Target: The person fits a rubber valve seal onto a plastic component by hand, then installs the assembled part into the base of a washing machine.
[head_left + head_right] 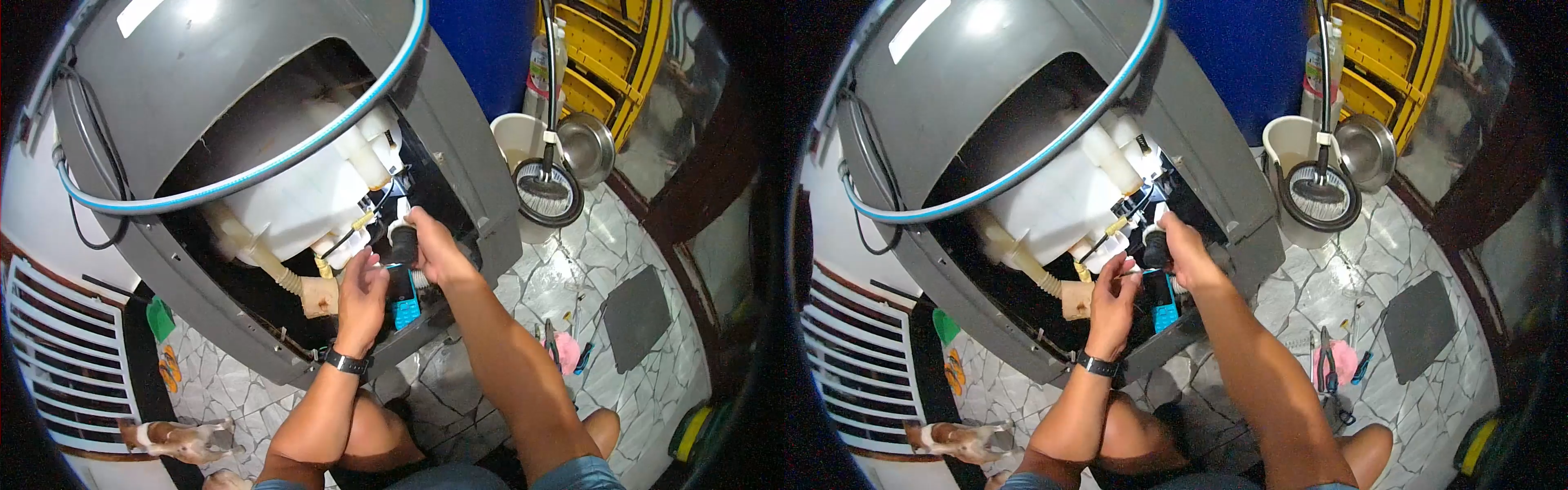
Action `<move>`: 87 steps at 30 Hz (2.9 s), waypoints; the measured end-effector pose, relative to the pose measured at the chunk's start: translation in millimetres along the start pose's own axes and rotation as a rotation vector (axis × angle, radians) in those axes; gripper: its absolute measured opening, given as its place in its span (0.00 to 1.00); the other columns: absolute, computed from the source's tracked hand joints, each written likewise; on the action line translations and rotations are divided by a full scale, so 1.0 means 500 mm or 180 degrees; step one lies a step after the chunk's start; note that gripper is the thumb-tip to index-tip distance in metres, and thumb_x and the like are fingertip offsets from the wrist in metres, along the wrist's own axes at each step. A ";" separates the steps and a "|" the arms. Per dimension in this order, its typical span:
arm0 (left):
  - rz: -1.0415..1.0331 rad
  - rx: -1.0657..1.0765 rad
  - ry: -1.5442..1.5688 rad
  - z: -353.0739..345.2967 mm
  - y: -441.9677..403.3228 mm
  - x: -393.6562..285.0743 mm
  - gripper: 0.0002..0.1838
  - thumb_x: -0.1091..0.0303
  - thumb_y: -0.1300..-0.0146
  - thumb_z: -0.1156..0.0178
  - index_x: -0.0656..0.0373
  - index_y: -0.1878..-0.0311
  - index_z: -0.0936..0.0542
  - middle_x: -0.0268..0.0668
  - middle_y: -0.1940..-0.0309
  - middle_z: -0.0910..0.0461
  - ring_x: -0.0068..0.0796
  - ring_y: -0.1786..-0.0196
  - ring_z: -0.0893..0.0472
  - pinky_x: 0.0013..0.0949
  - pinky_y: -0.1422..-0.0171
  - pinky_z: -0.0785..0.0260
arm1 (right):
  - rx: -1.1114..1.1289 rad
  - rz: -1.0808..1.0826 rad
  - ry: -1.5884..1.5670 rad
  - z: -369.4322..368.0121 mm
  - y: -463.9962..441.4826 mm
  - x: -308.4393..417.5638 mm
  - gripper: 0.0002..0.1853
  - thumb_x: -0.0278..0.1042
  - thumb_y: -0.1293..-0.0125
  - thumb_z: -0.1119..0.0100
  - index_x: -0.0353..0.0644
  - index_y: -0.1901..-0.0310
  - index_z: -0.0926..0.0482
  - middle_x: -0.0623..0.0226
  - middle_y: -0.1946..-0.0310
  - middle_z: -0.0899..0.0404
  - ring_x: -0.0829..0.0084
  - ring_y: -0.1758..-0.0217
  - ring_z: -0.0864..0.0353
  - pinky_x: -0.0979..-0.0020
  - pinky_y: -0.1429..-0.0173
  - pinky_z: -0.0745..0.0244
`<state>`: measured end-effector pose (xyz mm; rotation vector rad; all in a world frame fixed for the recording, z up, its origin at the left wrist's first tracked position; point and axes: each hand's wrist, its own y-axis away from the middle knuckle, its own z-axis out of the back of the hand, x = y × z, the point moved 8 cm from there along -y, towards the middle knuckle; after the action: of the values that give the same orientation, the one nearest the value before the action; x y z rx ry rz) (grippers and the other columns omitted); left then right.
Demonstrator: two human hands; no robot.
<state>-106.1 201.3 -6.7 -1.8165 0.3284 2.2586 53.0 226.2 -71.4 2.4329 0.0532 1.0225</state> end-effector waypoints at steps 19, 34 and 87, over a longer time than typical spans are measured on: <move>-0.2070 -0.2747 -0.3498 0.331 0.168 -0.250 0.39 0.65 0.39 0.31 0.63 0.28 0.36 0.52 0.26 0.44 0.50 0.24 0.43 0.51 0.20 0.54 | -0.0652 0.3541 0.4146 -0.077 0.256 0.077 0.39 0.44 0.44 0.31 0.33 0.33 0.32 0.53 0.61 0.19 0.55 0.62 0.15 0.58 0.59 0.17; -0.2193 -0.3071 -0.3744 0.325 0.173 -0.248 0.36 0.59 0.43 0.29 0.57 0.32 0.30 0.51 0.29 0.38 0.51 0.28 0.38 0.50 0.25 0.46 | 0.0259 0.3958 0.4178 -0.086 0.266 0.061 0.40 0.44 0.41 0.30 0.32 0.32 0.35 0.52 0.57 0.22 0.57 0.56 0.17 0.62 0.55 0.19; -0.2448 -0.2537 -0.2996 0.361 0.196 -0.233 0.24 0.59 0.50 0.20 0.47 0.48 0.14 0.44 0.29 0.34 0.57 0.24 0.43 0.58 0.21 0.52 | -0.0537 0.3388 0.5165 -0.108 0.248 0.038 0.36 0.45 0.39 0.34 0.35 0.34 0.36 0.49 0.55 0.20 0.47 0.55 0.17 0.54 0.53 0.20</move>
<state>-279.7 160.3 148.1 -0.5988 -1.3091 2.3852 11.2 144.8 30.1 0.7266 -0.7698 2.9143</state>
